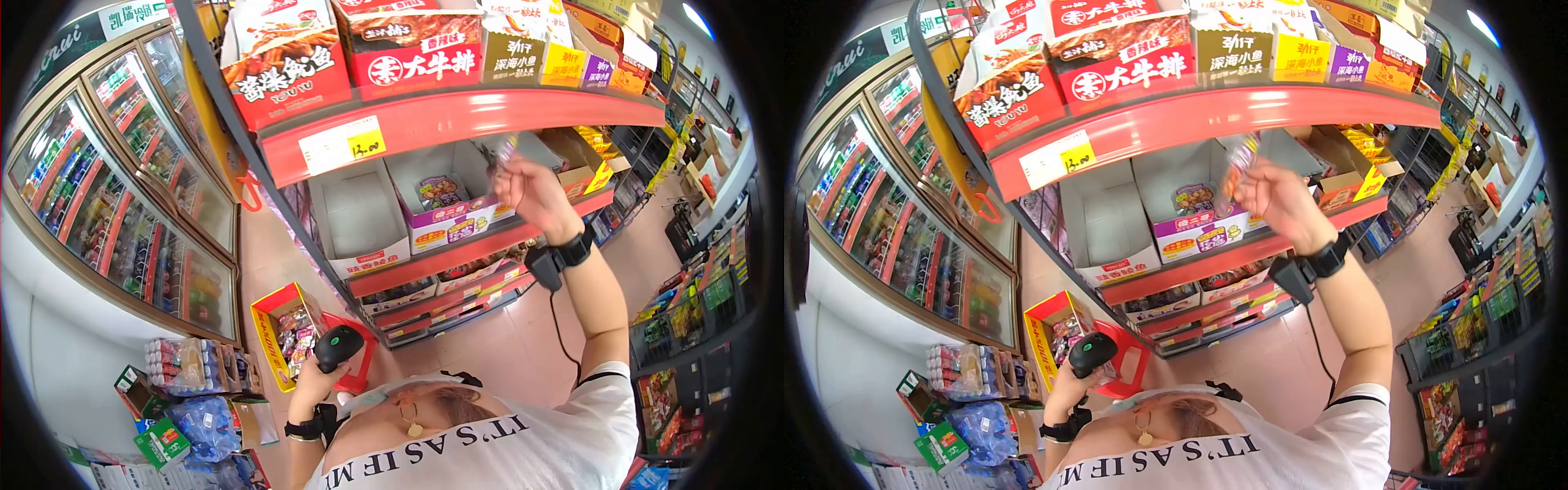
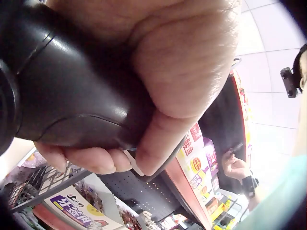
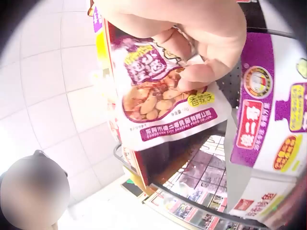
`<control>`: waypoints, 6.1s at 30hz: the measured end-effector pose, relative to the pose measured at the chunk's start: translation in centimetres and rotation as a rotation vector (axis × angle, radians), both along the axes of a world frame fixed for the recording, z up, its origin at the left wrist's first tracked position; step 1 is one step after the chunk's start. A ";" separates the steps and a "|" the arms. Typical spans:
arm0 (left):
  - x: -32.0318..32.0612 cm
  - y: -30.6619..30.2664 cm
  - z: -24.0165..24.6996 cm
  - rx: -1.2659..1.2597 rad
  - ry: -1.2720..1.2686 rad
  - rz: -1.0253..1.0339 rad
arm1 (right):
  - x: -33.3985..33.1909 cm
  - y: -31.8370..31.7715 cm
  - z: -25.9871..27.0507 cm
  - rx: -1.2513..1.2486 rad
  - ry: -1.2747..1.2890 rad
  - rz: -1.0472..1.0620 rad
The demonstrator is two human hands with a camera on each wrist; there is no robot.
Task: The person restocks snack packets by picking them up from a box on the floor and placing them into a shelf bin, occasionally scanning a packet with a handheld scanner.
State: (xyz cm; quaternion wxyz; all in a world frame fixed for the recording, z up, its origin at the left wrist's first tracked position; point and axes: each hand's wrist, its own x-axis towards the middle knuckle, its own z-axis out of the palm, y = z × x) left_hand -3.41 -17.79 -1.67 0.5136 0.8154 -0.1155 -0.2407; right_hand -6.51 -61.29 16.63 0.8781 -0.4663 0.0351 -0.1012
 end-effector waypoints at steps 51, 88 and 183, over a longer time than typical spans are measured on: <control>-0.2 10.6 3.4 -0.074 0.072 -0.132 | 5.8 26.3 -26.0 0.289 0.154 0.633; 6.0 11.6 1.6 0.210 0.074 -0.245 | 2.8 22.8 -26.6 -0.745 0.264 0.318; -4.5 1.2 3.0 -0.045 -0.037 0.178 | 5.7 17.9 -19.3 -1.099 -0.381 0.763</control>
